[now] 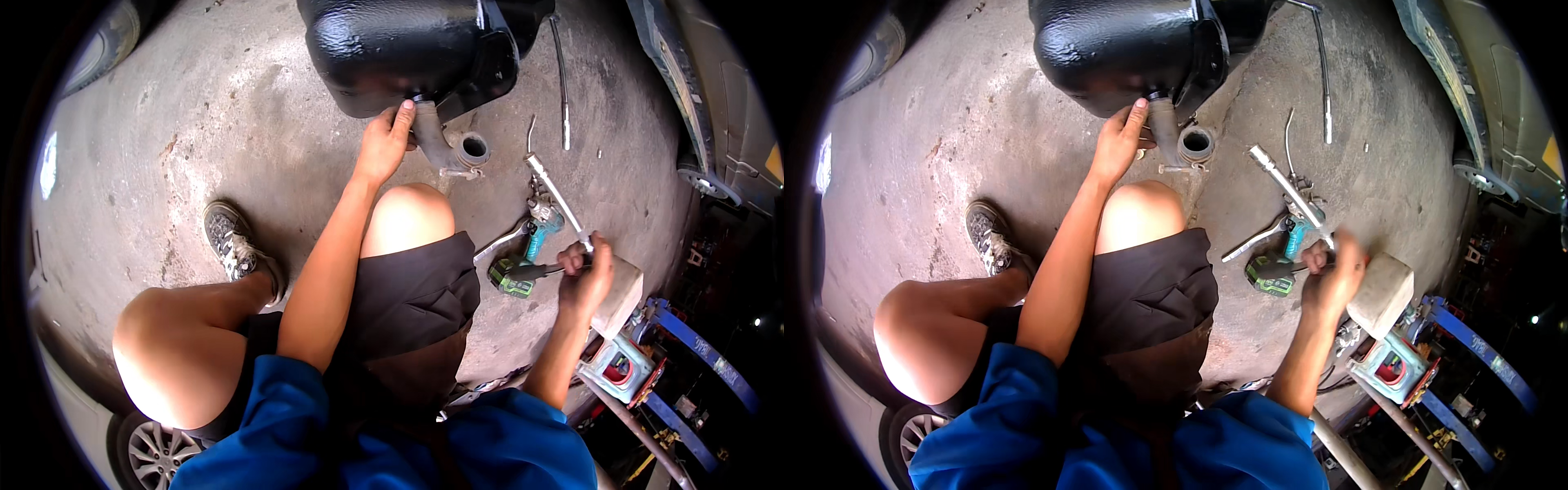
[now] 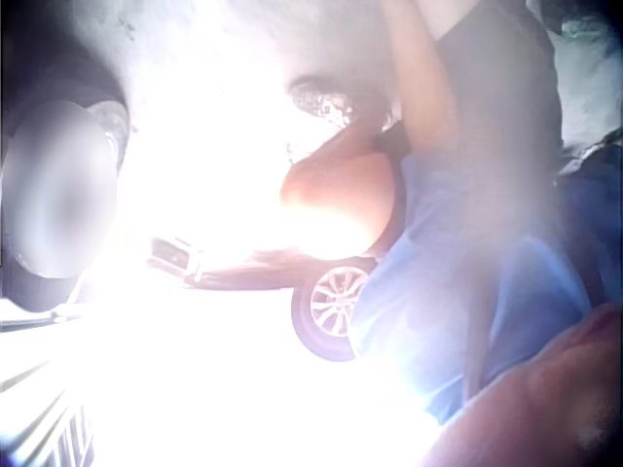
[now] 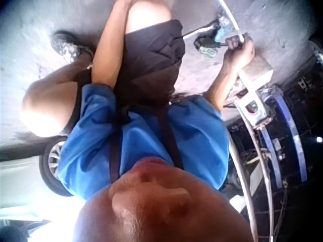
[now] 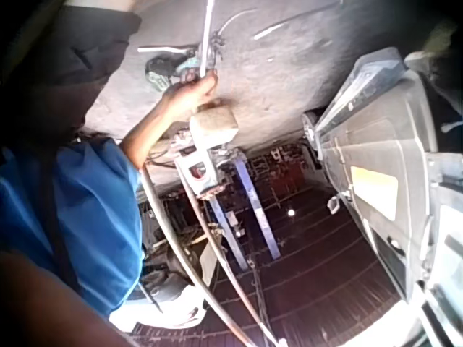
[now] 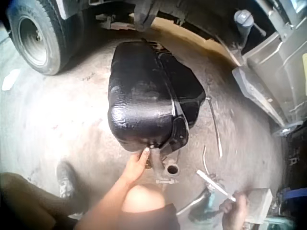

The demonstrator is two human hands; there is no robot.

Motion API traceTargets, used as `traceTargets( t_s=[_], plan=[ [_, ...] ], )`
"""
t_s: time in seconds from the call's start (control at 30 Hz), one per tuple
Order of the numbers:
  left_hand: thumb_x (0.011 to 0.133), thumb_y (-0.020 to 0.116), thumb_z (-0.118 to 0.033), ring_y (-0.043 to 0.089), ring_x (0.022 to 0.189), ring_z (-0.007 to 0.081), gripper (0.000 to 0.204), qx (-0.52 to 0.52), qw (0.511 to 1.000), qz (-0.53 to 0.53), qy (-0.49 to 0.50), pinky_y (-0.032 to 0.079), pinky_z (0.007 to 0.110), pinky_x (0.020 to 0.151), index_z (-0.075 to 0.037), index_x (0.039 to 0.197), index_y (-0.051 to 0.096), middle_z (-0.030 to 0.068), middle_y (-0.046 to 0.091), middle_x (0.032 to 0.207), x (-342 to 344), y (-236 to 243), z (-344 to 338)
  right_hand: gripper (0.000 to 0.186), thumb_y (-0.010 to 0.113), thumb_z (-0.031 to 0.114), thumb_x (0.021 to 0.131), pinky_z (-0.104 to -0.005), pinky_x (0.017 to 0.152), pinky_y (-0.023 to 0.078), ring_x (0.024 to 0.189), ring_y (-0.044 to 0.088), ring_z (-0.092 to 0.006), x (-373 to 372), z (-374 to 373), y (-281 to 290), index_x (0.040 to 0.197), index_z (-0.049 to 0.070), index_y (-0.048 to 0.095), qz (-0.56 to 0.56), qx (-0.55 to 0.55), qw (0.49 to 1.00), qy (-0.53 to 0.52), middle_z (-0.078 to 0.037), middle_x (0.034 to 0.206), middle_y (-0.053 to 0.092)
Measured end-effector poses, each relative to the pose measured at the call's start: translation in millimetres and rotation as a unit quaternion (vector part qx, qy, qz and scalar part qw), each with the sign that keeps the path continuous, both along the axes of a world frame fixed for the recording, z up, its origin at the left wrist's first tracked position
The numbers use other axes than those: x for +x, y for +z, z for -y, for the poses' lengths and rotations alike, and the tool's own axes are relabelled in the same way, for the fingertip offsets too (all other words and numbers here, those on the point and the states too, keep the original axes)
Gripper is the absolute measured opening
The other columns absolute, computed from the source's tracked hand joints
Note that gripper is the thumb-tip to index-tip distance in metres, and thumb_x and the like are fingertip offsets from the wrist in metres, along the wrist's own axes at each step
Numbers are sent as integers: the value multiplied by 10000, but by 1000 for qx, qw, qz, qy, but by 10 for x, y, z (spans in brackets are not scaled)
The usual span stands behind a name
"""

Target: The person removes a metal pipe from a black fuel tank using a socket wrench and then lifts the fuel tank from the ground.

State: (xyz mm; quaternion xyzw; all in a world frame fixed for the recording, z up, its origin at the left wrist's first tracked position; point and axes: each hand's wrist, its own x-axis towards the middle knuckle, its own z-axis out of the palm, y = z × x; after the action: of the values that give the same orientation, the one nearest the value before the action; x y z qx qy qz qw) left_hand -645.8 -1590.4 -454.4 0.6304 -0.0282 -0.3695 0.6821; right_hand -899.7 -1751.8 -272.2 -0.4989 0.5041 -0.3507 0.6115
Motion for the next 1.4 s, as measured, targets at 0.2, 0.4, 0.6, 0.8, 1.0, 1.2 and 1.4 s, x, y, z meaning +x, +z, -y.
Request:
traceTargets(
  t_s=[0.2, 0.4, 0.6, 0.8, 1.0, 1.2, 1.4],
  plan=[
    [1020, 496, -376, 697, 911, 280, 456, -172, 958, -225, 33, 570, 414, 849, 41, 1195, 555, 168, 677, 1028, 56, 22, 53, 190, 612, 224, 908, -310, 472, 353, 535, 419, -140, -642, -537, -1477, 895, 58, 520, -72, 273, 950, -132, -31, 646, 435],
    [1009, 517, -305, 685, 963, 298, 398, -281, 910, -304, 21, 553, 441, 905, 53, 1180, 542, 184, 676, 1049, 33, -10, 177, 292, 600, 300, 941, -332, 530, 477, 559, 576, -213, -1021, -865, -2155, 854, 21, 619, -284, 213, 935, 6, -95, 693, 588],
    [1011, 529, -333, 670, 1017, 285, 433, -257, 924, -282, 14, 540, 428, 930, 48, 1217, 537, 183, 669, 1102, 96, -81, 62, 435, 734, 250, 871, -373, 848, 511, 1050, 632, -239, -47, -944, -1728, 1191, -11, 597, -328, -20, 928, 176, -172, 1137, 653],
    [1005, 513, -483, 639, 1116, 283, 613, -243, 941, -220, -79, 516, 427, 945, 41, 1324, 500, 186, 641, 1223, 170, -63, -89, 676, 806, 174, 797, -400, 925, 492, 1106, 608, -271, 1110, -664, -1473, 1351, 3, 458, -119, -176, 923, 322, -183, 1247, 586],
    [1006, 470, -514, 606, 1184, 314, 630, -347, 878, -319, -90, 466, 469, 1017, 7, 1359, 486, 190, 606, 1302, 168, -251, -8, 464, 826, 225, 762, -391, 842, 537, 985, 674, -313, 1394, -686, -1479, 1113, -14, 638, -107, -239, 922, 287, -182, 1071, 659],
    [990, 495, -505, 484, 1329, 334, 739, -441, 822, -346, -103, 360, 456, 1140, 43, 1465, 349, 219, 482, 1443, 207, -418, 95, 366, 802, 177, 767, -382, 771, 553, 869, 705, -302, 1430, -703, -1454, 1036, -27, 659, -85, -272, 916, 282, -170, 942, 687],
    [996, 488, -482, 541, 1262, 335, 639, -527, 757, -385, -37, 418, 483, 1087, 18, 1390, 435, 216, 549, 1367, 8, -480, 226, 333, 802, 156, 752, -385, 755, 553, 874, 711, -301, 1418, -732, -1432, 992, -25, 656, -95, -257, 924, 268, -172, 949, 693]
  ],
)
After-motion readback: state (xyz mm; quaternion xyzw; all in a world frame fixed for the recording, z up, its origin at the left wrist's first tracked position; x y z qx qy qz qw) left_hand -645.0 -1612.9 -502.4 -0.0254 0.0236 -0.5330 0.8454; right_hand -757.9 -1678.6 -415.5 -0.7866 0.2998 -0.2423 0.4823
